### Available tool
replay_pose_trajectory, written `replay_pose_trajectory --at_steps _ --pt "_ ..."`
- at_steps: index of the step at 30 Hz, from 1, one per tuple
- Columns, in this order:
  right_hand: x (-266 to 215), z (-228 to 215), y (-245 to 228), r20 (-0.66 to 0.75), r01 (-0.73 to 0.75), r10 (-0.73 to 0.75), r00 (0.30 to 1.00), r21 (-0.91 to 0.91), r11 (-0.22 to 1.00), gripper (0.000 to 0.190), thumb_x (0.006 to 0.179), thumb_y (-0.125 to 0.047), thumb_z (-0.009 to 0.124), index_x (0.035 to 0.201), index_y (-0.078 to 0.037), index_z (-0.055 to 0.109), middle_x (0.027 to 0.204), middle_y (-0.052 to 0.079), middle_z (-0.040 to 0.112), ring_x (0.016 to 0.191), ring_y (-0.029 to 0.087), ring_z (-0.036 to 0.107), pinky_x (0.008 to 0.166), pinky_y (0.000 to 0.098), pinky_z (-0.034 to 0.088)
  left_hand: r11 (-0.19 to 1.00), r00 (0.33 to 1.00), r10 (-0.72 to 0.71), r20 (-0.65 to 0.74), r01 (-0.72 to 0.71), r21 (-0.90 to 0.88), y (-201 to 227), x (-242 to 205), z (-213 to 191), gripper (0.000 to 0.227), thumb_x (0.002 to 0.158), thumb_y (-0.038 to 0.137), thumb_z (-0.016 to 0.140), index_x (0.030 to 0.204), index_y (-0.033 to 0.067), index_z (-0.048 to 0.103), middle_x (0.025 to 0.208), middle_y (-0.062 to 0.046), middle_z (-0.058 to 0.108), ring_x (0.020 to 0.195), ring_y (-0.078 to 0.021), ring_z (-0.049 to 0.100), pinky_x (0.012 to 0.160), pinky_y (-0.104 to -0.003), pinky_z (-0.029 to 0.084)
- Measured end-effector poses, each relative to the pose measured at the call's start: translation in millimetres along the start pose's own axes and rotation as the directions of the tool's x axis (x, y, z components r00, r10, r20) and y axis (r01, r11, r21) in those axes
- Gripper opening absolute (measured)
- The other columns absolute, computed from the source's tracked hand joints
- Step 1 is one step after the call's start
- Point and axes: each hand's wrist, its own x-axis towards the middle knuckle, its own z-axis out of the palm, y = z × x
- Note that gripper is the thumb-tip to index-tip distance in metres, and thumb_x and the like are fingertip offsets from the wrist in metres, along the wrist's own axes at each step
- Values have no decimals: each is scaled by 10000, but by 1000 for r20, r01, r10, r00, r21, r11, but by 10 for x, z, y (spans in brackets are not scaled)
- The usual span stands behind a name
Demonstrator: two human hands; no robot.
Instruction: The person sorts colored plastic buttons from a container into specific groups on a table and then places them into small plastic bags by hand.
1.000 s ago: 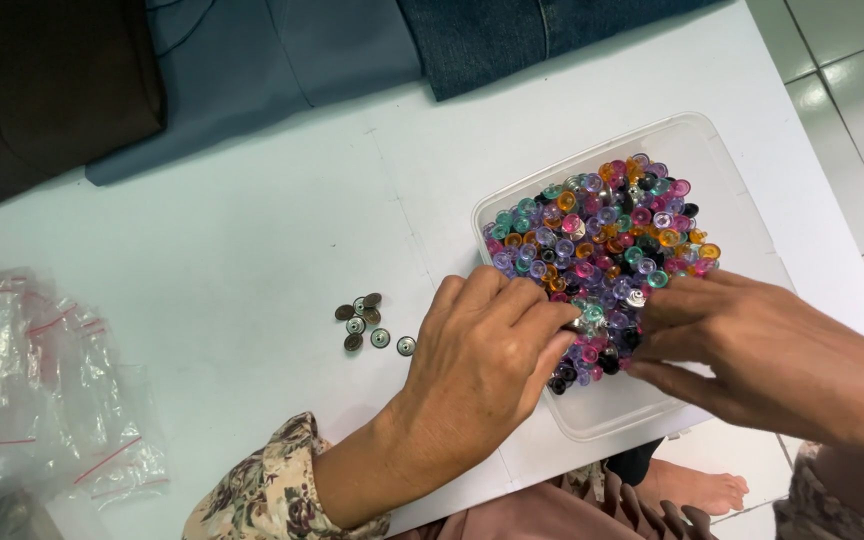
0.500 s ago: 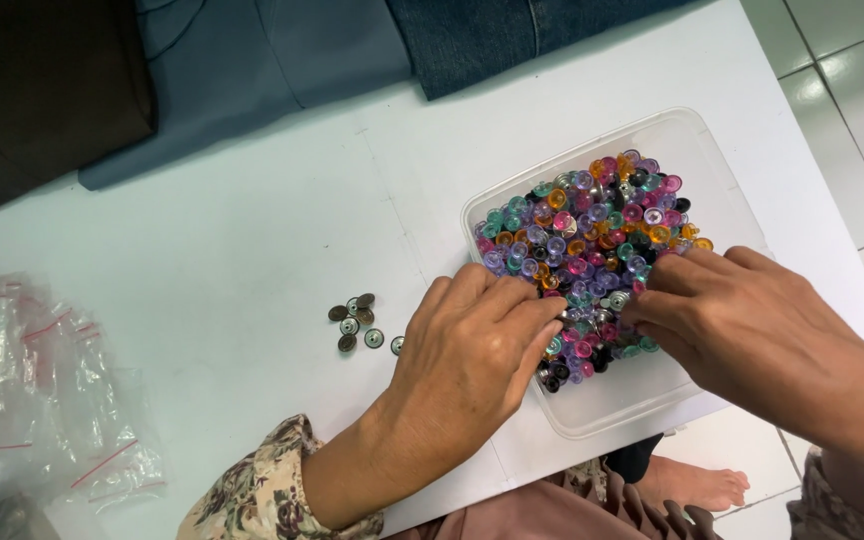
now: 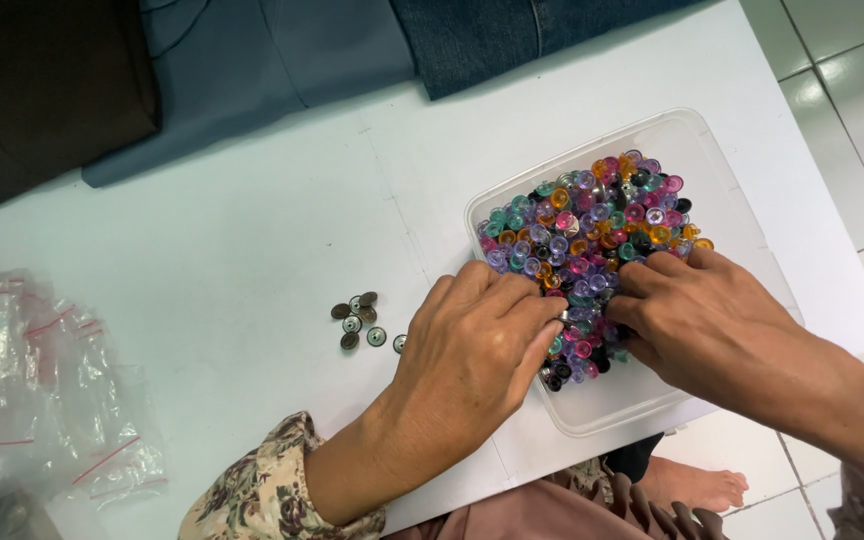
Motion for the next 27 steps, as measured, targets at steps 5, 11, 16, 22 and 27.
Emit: replay_pose_trajectory --at_steps 5,11,16,22,27 --pt "-77 -99 20 -206 15 18 978 160 987 205 911 -424 661 840 -238 713 844 -31 637 824 225 633 709 387 482 1000 1000 6 -19 -7 -4 -14 -6 22 143 964 123 691 1087 55 712 935 -33 651 840 -261 522 707 -396 438" --pt "-183 -199 57 -322 55 68 944 359 932 201 913 -311 700 1020 -162 783 882 -4 687 765 224 668 630 395 539 1000 1000 14 -22 -14 -9 -24 -15 34 143 959 115 693 1086 53 715 929 -35 662 847 -257 529 715 -389 449" --pt "-270 -160 91 -276 30 116 954 474 880 226 904 -280 695 1059 -149 794 922 -1 704 820 219 692 618 407 574 1000 1000 15 -25 -15 6 -37 -46 66 135 966 131 684 1078 62 715 908 -34 652 847 -262 530 713 -391 448" --pt "-412 -330 49 -410 58 164 897 478 877 210 861 -283 742 1018 -160 807 982 36 733 870 209 707 697 383 567 999 999 0 -47 -2 -40 -61 -105 -40 150 946 158 725 1068 77 756 924 -53 704 819 -256 620 705 -387 451" --pt "-495 -601 -237 -596 90 281 752 515 852 176 869 -148 807 1044 -126 794 1000 83 688 903 194 682 786 322 556 998 982 21 -189 -32 -51 1 -219 -519 117 882 158 821 944 121 728 895 -37 720 799 -218 658 649 -364 443"
